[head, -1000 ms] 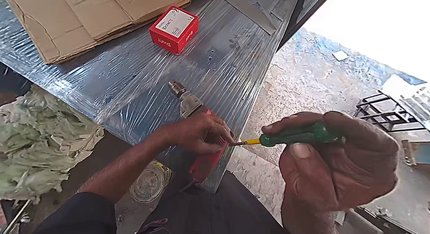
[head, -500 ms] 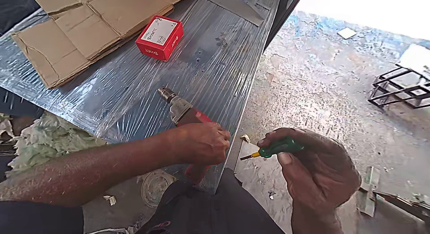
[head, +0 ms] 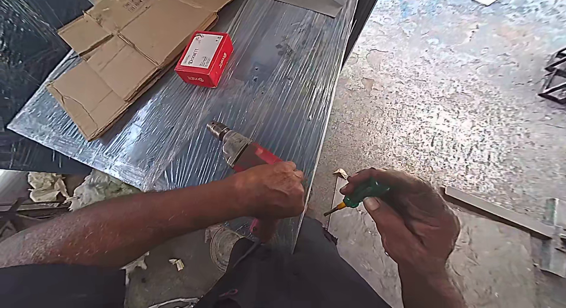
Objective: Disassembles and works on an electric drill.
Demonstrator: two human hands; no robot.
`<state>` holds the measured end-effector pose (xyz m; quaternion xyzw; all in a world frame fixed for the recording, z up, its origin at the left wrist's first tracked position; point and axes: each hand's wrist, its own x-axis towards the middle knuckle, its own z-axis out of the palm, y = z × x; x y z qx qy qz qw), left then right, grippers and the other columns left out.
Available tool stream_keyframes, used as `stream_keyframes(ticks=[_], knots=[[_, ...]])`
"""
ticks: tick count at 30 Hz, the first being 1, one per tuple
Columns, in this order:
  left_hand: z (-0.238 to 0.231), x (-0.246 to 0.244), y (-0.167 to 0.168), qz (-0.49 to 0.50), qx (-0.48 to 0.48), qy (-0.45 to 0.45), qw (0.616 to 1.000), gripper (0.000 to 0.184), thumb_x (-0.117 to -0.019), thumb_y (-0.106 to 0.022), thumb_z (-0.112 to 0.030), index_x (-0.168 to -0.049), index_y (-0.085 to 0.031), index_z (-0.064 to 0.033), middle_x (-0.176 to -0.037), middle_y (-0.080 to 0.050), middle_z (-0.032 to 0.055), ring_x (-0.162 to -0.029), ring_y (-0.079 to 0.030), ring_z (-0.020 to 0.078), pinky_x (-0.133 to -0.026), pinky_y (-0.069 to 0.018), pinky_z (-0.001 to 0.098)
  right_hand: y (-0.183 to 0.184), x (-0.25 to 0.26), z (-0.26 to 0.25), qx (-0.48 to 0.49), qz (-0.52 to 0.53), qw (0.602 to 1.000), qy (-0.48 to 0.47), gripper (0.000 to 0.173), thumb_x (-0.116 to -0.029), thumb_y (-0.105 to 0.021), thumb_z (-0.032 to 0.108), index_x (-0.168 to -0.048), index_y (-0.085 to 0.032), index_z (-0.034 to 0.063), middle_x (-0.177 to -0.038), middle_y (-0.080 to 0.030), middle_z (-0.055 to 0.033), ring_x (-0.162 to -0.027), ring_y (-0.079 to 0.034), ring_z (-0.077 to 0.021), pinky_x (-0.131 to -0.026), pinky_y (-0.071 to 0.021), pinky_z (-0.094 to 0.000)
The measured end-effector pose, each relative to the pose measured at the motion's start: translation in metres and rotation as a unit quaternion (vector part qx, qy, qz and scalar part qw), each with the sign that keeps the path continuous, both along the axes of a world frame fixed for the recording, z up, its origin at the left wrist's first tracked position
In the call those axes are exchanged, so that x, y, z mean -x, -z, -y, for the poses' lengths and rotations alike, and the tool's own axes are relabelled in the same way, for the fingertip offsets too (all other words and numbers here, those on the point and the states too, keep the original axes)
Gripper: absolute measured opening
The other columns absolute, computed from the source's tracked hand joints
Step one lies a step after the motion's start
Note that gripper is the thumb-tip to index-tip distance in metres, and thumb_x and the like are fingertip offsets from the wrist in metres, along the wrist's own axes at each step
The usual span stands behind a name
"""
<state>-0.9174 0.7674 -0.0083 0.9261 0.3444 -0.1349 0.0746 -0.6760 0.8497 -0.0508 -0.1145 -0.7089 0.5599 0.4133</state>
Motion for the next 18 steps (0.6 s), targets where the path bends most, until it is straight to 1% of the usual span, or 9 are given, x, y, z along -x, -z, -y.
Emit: stream_keyframes(ticks=[2, 3, 5, 7, 10, 12, 14, 16, 18], knots=[[0.003, 0.002, 0.003, 0.006, -0.027, 0.008, 1.000, 0.016, -0.0950, -0.053, -0.002, -0.081, -0.061, -0.0017, -0.074, -0.063, 0.0117, -0.081, -0.067, 0.0300, -0.068, -0.0517, 0.0441, 0.003, -0.001, 0.001, 0.005, 0.004, 1.000, -0.002, 0.033, -0.1011, -0.058, 0.011, -0.134, -0.061, 0.0104, -0.116, -0.073, -0.0098, -0.099, -0.073, -0.0225, -0.087, -0.0625, -0.0364], [0.004, 0.003, 0.003, 0.007, -0.036, 0.009, 0.999, 0.017, -0.0954, -0.051, -0.001, -0.081, -0.060, -0.0017, -0.072, -0.061, 0.0113, -0.076, -0.066, 0.0293, -0.065, -0.0506, 0.0432, 0.004, -0.002, 0.002, 0.008, 0.004, 1.000, -0.002, 0.033, -0.1011, -0.058, 0.012, -0.134, -0.061, 0.0101, -0.116, -0.073, -0.0102, -0.099, -0.072, -0.0228, -0.088, -0.0622, -0.0368], [0.007, 0.004, 0.004, 0.008, -0.045, 0.010, 0.999, 0.020, -0.0971, -0.048, 0.000, -0.081, -0.060, -0.0013, -0.072, -0.061, 0.0114, -0.073, -0.065, 0.0290, -0.060, -0.0489, 0.0421, 0.006, -0.003, 0.004, 0.013, 0.005, 1.000, -0.004, 0.033, -0.1014, -0.059, 0.013, -0.134, -0.061, 0.0097, -0.117, -0.073, -0.0104, -0.099, -0.073, -0.0234, -0.087, -0.0631, -0.0371], [0.007, 0.006, 0.004, 0.013, -0.044, 0.009, 0.999, 0.020, -0.0975, -0.047, -0.001, -0.082, -0.060, -0.0015, -0.073, -0.061, 0.0115, -0.073, -0.065, 0.0291, -0.058, -0.0480, 0.0415, 0.007, -0.003, 0.005, 0.018, 0.005, 1.000, -0.004, 0.033, -0.1012, -0.058, 0.012, -0.134, -0.061, 0.0087, -0.117, -0.072, -0.0110, -0.098, -0.073, -0.0240, -0.087, -0.0639, -0.0373], [0.006, 0.011, 0.005, 0.031, -0.028, -0.007, 0.999, 0.014, -0.0948, -0.054, -0.009, -0.085, -0.061, -0.0026, -0.077, -0.063, 0.0115, -0.078, -0.067, 0.0298, -0.060, -0.0499, 0.0422, 0.007, -0.003, 0.006, 0.019, 0.009, 1.000, -0.005, 0.034, -0.1014, -0.057, 0.011, -0.135, -0.060, 0.0084, -0.118, -0.072, -0.0112, -0.100, -0.073, -0.0239, -0.087, -0.0635, -0.0368], [0.004, 0.018, 0.005, 0.057, -0.020, -0.018, 0.998, 0.016, -0.0901, -0.063, -0.019, -0.084, -0.062, -0.0047, -0.077, -0.064, 0.0096, -0.080, -0.067, 0.0286, -0.062, -0.0511, 0.0411, 0.008, -0.004, 0.006, 0.016, 0.008, 1.000, -0.006, 0.034, -0.1014, -0.056, 0.010, -0.135, -0.060, 0.0081, -0.117, -0.072, -0.0112, -0.099, -0.073, -0.0237, -0.087, -0.0636, -0.0367], [0.002, 0.028, 0.004, 0.089, -0.010, -0.035, 0.995, 0.019, -0.0848, -0.068, -0.026, -0.084, -0.063, -0.0077, -0.080, -0.066, 0.0070, -0.084, -0.067, 0.0258, -0.069, -0.0535, 0.0395, 0.008, -0.004, 0.006, 0.021, 0.005, 1.000, -0.006, 0.034, -0.1015, -0.056, 0.010, -0.135, -0.059, 0.0079, -0.117, -0.072, -0.0118, -0.099, -0.073, -0.0244, -0.087, -0.0639, -0.0373], [0.003, 0.038, 0.002, 0.120, 0.011, -0.044, 0.992, 0.016, -0.0890, -0.066, -0.025, -0.089, -0.065, -0.0090, -0.084, -0.067, 0.0061, -0.089, -0.066, 0.0244, -0.075, -0.0535, 0.0381, 0.007, -0.004, 0.006, 0.032, 0.005, 0.999, 0.001, 0.037, -0.1012, -0.057, 0.010, -0.138, -0.057, 0.0088, -0.117, -0.072, -0.0122, -0.099, -0.073, -0.0254, -0.086, -0.0638, -0.0379], [0.009, 0.042, 0.003, 0.153, 0.031, -0.058, 0.986, 0.016, -0.0927, -0.063, -0.025, -0.099, -0.067, -0.0099, -0.091, -0.067, 0.0060, -0.093, -0.064, 0.0247, -0.078, -0.0531, 0.0382, 0.006, -0.002, 0.008, 0.043, 0.013, 0.999, 0.020, 0.042, -0.1009, -0.061, 0.012, -0.142, -0.053, 0.0095, -0.120, -0.072, -0.0120, -0.102, -0.073, -0.0266, -0.088, -0.0640, -0.0383]])
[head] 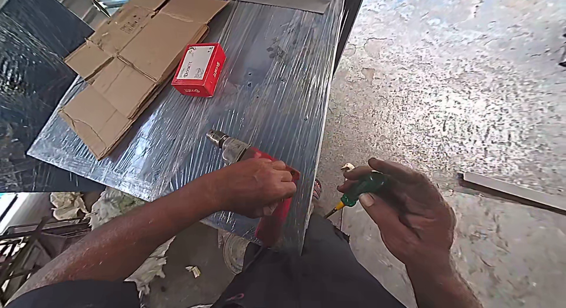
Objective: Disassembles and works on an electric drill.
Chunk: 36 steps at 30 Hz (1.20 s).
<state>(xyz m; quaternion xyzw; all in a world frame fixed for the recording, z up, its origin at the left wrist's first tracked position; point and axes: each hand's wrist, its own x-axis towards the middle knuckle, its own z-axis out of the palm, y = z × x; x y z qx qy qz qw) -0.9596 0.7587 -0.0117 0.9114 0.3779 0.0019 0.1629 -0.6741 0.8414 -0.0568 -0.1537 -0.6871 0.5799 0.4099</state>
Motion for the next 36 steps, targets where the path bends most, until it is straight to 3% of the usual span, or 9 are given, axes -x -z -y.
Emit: stream_keyframes(ticks=[3, 5, 7, 9, 12, 15, 24, 36], knots=[[0.006, 0.008, 0.009, 0.116, 0.009, -0.078, 0.990, 0.021, -0.0966, -0.061, -0.024, -0.111, -0.069, -0.0103, -0.102, -0.070, 0.0060, -0.101, -0.065, 0.0210, -0.090, -0.0533, 0.0360, -0.009, 0.005, -0.008, -0.020, -0.010, 0.999, 0.026, 0.043, -0.0986, -0.069, 0.013, -0.139, -0.058, 0.0044, -0.120, -0.073, -0.0117, -0.106, -0.073, -0.0273, -0.090, -0.0649, -0.0387], [0.002, 0.013, 0.016, 0.223, 0.030, -0.151, 0.963, 0.028, -0.1031, -0.059, -0.024, -0.125, -0.068, -0.0085, -0.115, -0.071, 0.0059, -0.112, -0.065, 0.0153, -0.101, -0.0514, 0.0324, -0.021, 0.012, -0.015, -0.042, -0.029, 0.998, 0.038, 0.039, -0.0962, -0.073, 0.011, -0.133, -0.062, 0.0049, -0.119, -0.073, -0.0107, -0.105, -0.074, -0.0271, -0.091, -0.0654, -0.0387], [-0.005, 0.014, 0.022, 0.337, 0.065, -0.193, 0.919, 0.039, -0.1035, -0.063, -0.026, -0.136, -0.064, -0.0047, -0.127, -0.070, 0.0062, -0.118, -0.066, 0.0124, -0.103, -0.0558, 0.0304, -0.035, 0.024, -0.020, -0.071, -0.043, 0.995, 0.046, 0.037, -0.0947, -0.074, 0.010, -0.130, -0.063, 0.0094, -0.117, -0.074, -0.0092, -0.102, -0.075, -0.0269, -0.089, -0.0657, -0.0390], [-0.012, 0.011, 0.027, 0.424, 0.069, -0.193, 0.882, 0.037, -0.1008, -0.067, -0.019, -0.133, -0.066, -0.0001, -0.126, -0.072, 0.0071, -0.117, -0.068, 0.0134, -0.104, -0.0568, 0.0325, -0.047, 0.041, -0.025, -0.109, -0.041, 0.991, 0.057, 0.040, -0.0927, -0.077, 0.011, -0.130, -0.063, 0.0133, -0.115, -0.074, -0.0070, -0.098, -0.075, -0.0257, -0.086, -0.0671, -0.0391], [-0.016, 0.002, 0.043, 0.505, 0.052, -0.190, 0.841, 0.025, -0.0964, -0.072, -0.010, -0.118, -0.073, 0.0021, -0.111, -0.077, 0.0054, -0.104, -0.072, 0.0092, -0.097, -0.0592, 0.0291, -0.053, 0.065, -0.027, -0.139, -0.033, 0.988, 0.054, 0.044, -0.0873, -0.083, 0.010, -0.126, -0.062, 0.0117, -0.113, -0.073, -0.0064, -0.094, -0.075, -0.0237, -0.081, -0.0685, -0.0396], [-0.015, -0.001, 0.049, 0.532, 0.039, -0.201, 0.821, 0.014, -0.0935, -0.074, -0.007, -0.106, -0.075, -0.0002, -0.099, -0.077, 0.0009, -0.093, -0.072, 0.0041, -0.089, -0.0605, 0.0250, -0.049, 0.082, -0.026, -0.154, -0.004, 0.987, 0.042, 0.044, -0.0858, -0.085, 0.013, -0.123, -0.062, 0.0095, -0.107, -0.074, -0.0045, -0.088, -0.076, -0.0188, -0.077, -0.0690, -0.0363], [-0.011, 0.000, 0.054, 0.550, 0.005, -0.235, 0.802, 0.014, -0.0911, -0.076, -0.004, -0.103, -0.074, 0.0025, -0.099, -0.077, 0.0044, -0.093, -0.073, 0.0077, -0.088, -0.0620, 0.0277, -0.055, 0.093, -0.027, -0.206, 0.032, 0.978, -0.015, 0.038, -0.0929, -0.078, 0.012, -0.128, -0.064, 0.0049, -0.115, -0.073, -0.0043, -0.095, -0.075, -0.0152, -0.083, -0.0678, -0.0347], [-0.010, 0.001, 0.051, 0.540, 0.010, -0.234, 0.808, 0.009, -0.0924, -0.075, -0.006, -0.098, -0.074, 0.0011, -0.097, -0.076, 0.0018, -0.092, -0.072, 0.0040, -0.086, -0.0611, 0.0241, -0.054, 0.095, -0.028, -0.214, 0.042, 0.975, -0.033, 0.037, -0.0925, -0.078, 0.013, -0.126, -0.065, 0.0057, -0.115, -0.072, -0.0048, -0.095, -0.075, -0.0157, -0.082, -0.0676, -0.0345]])
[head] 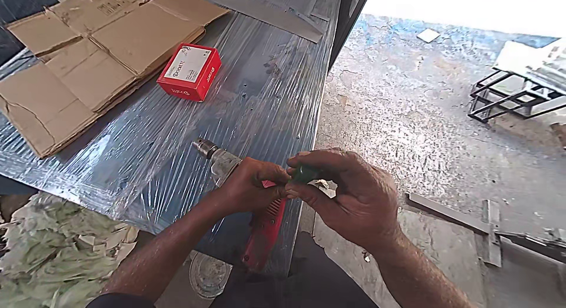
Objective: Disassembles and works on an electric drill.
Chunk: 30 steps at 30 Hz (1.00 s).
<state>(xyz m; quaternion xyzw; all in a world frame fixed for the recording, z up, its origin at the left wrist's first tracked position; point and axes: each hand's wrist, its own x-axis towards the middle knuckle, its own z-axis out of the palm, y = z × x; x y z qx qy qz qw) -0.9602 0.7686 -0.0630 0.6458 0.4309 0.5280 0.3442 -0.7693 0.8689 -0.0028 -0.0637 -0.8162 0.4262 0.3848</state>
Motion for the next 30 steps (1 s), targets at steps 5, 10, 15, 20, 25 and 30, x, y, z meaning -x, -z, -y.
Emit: stream_keyframes(ticks=[5, 10, 15, 20, 25, 30], knots=[[0.0013, 0.0011, 0.0014, 0.010, -0.004, 0.004, 1.000, 0.009, -0.0926, -0.075, -0.005, -0.099, -0.074, 0.0015, -0.098, -0.076, 0.0025, -0.093, -0.072, 0.0050, -0.088, -0.0613, 0.0255, -0.0012, 0.0014, 0.0006, 0.001, -0.002, 1.000, -0.002, 0.037, -0.0919, -0.079, 0.012, -0.125, -0.064, 0.0050, -0.115, -0.073, -0.0052, -0.095, -0.075, -0.0163, -0.082, -0.0678, -0.0347], [0.0010, 0.0007, 0.0009, -0.001, -0.002, 0.000, 1.000, 0.008, -0.0923, -0.074, -0.004, -0.099, -0.074, 0.0014, -0.098, -0.076, 0.0024, -0.093, -0.072, 0.0044, -0.087, -0.0612, 0.0244, 0.0009, 0.0009, 0.0016, 0.000, 0.003, 1.000, 0.009, 0.037, -0.0913, -0.080, 0.013, -0.125, -0.065, 0.0068, -0.114, -0.073, -0.0043, -0.094, -0.075, -0.0158, -0.082, -0.0676, -0.0345], [0.0012, 0.0020, -0.0006, -0.023, 0.002, 0.007, 1.000, 0.009, -0.0930, -0.074, -0.006, -0.098, -0.074, 0.0019, -0.096, -0.076, 0.0030, -0.092, -0.072, 0.0037, -0.086, -0.0609, 0.0234, 0.0039, -0.0008, 0.0022, -0.006, 0.004, 1.000, 0.005, 0.035, -0.0912, -0.080, 0.016, -0.122, -0.066, 0.0090, -0.112, -0.074, -0.0034, -0.096, -0.074, -0.0156, -0.082, -0.0668, -0.0346], [0.0020, 0.0043, -0.0018, -0.023, 0.009, 0.017, 1.000, 0.009, -0.0927, -0.074, -0.006, -0.098, -0.074, 0.0019, -0.096, -0.076, 0.0023, -0.091, -0.071, 0.0026, -0.085, -0.0605, 0.0223, 0.0018, -0.0010, 0.0027, 0.000, 0.010, 1.000, -0.002, 0.034, -0.0911, -0.080, 0.016, -0.121, -0.066, 0.0101, -0.112, -0.074, -0.0034, -0.096, -0.075, -0.0159, -0.082, -0.0668, -0.0346], [0.0024, 0.0040, -0.0012, -0.016, 0.014, 0.020, 1.000, 0.008, -0.0930, -0.073, -0.004, -0.098, -0.074, 0.0021, -0.095, -0.076, 0.0021, -0.090, -0.071, 0.0025, -0.084, -0.0610, 0.0221, -0.0010, -0.0002, 0.0008, -0.006, 0.022, 1.000, -0.013, 0.034, -0.0916, -0.080, 0.016, -0.122, -0.066, 0.0107, -0.112, -0.073, -0.0027, -0.096, -0.074, -0.0154, -0.083, -0.0668, -0.0345], [0.0010, 0.0042, -0.0001, -0.011, 0.012, 0.023, 1.000, 0.008, -0.0924, -0.074, -0.003, -0.099, -0.074, 0.0016, -0.094, -0.076, 0.0023, -0.089, -0.071, 0.0037, -0.082, -0.0616, 0.0231, -0.0038, 0.0004, -0.0009, -0.008, 0.029, 0.999, -0.023, 0.033, -0.0916, -0.080, 0.016, -0.122, -0.067, 0.0120, -0.110, -0.073, -0.0019, -0.095, -0.074, -0.0144, -0.081, -0.0670, -0.0332]])
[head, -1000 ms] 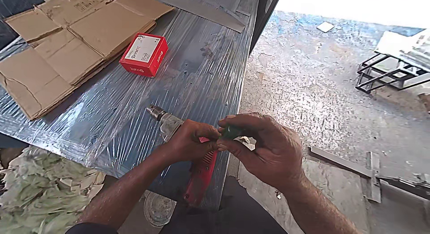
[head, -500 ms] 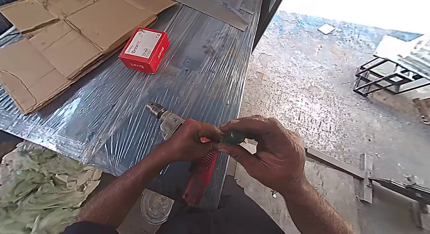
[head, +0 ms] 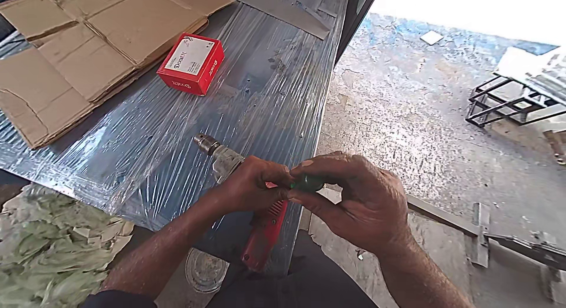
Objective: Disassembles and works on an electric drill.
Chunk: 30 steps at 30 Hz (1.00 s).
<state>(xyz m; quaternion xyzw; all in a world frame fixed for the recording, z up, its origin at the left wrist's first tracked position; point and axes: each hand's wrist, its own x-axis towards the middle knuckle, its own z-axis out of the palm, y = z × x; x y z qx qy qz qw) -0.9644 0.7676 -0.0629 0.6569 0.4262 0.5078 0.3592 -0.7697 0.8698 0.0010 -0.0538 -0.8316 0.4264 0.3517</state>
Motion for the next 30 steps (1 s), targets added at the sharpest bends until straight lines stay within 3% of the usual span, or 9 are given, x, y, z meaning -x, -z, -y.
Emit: stream_keyframes(ticks=[3, 5, 7, 10, 13, 20, 30], knots=[[0.000, -0.001, -0.001, -0.034, -0.017, -0.011, 0.999, 0.011, -0.0939, -0.073, -0.009, -0.099, -0.074, 0.0001, -0.092, -0.075, 0.0014, -0.087, -0.070, 0.0008, -0.080, -0.0594, 0.0205, -0.004, 0.000, -0.002, -0.018, 0.013, 0.999, -0.025, 0.028, -0.0985, -0.072, 0.028, -0.121, -0.066, 0.0124, -0.108, -0.074, -0.0001, -0.098, -0.072, -0.0099, -0.084, -0.0635, -0.0289], [0.000, -0.002, -0.004, -0.066, -0.019, -0.028, 0.997, 0.015, -0.0954, -0.073, -0.017, -0.099, -0.074, -0.0022, -0.091, -0.075, -0.0005, -0.087, -0.069, -0.0016, -0.080, -0.0583, 0.0187, -0.009, 0.003, -0.001, -0.018, 0.026, 0.997, -0.073, 0.037, -0.1091, -0.048, 0.041, -0.117, -0.067, 0.0098, -0.106, -0.072, 0.0004, -0.102, -0.068, -0.0056, -0.087, -0.0583, -0.0247], [0.001, -0.002, -0.007, -0.096, -0.021, -0.044, 0.994, 0.015, -0.0948, -0.073, -0.019, -0.093, -0.074, -0.0040, -0.088, -0.074, -0.0009, -0.086, -0.068, -0.0023, -0.079, -0.0567, 0.0178, -0.010, 0.014, 0.003, 0.060, 0.004, 0.990, -0.130, 0.048, -0.1122, -0.036, 0.041, -0.101, -0.066, 0.0058, -0.093, -0.070, -0.0016, -0.094, -0.068, -0.0066, -0.082, -0.0580, -0.0248], [0.000, 0.001, -0.009, -0.122, -0.021, -0.044, 0.991, 0.006, -0.0895, -0.074, -0.011, -0.092, -0.075, -0.0052, -0.089, -0.074, -0.0020, -0.088, -0.068, -0.0031, -0.081, -0.0565, 0.0162, 0.008, 0.038, 0.011, 0.192, -0.078, 0.963, -0.171, 0.041, -0.1126, -0.038, 0.035, -0.085, -0.053, 0.0078, -0.071, -0.051, 0.0015, -0.069, -0.055, -0.0038, -0.064, -0.0481, -0.0216], [-0.005, 0.003, -0.009, -0.132, -0.007, -0.041, 0.990, 0.007, -0.0902, -0.075, -0.014, -0.091, -0.075, -0.0066, -0.086, -0.074, -0.0035, -0.084, -0.068, -0.0034, -0.077, -0.0572, 0.0166, 0.019, 0.047, 0.012, 0.231, -0.136, 0.948, -0.170, 0.039, -0.1124, -0.039, 0.034, -0.082, -0.050, 0.0118, -0.066, -0.044, 0.0040, -0.061, -0.047, -0.0031, -0.057, -0.0413, -0.0215], [-0.012, 0.002, -0.012, -0.192, 0.030, -0.026, 0.981, 0.011, -0.0912, -0.075, -0.021, -0.086, -0.075, -0.0111, -0.079, -0.072, -0.0055, -0.075, -0.066, -0.0037, -0.067, -0.0541, 0.0171, 0.022, 0.044, 0.008, 0.247, -0.147, 0.940, -0.182, 0.037, -0.1120, -0.040, 0.036, -0.085, -0.052, 0.0129, -0.066, -0.043, 0.0051, -0.060, -0.045, -0.0018, -0.056, -0.0396, -0.0196], [-0.018, -0.003, -0.015, -0.185, 0.072, -0.020, 0.980, 0.014, -0.0935, -0.074, -0.024, -0.090, -0.074, -0.0109, -0.079, -0.072, -0.0065, -0.075, -0.067, -0.0037, -0.067, -0.0558, 0.0191, 0.025, 0.040, -0.013, 0.294, -0.138, 0.906, -0.269, 0.039, -0.1111, -0.042, 0.038, -0.079, -0.048, 0.0164, -0.064, -0.042, 0.0075, -0.060, -0.044, -0.0005, -0.057, -0.0374, -0.0189]])
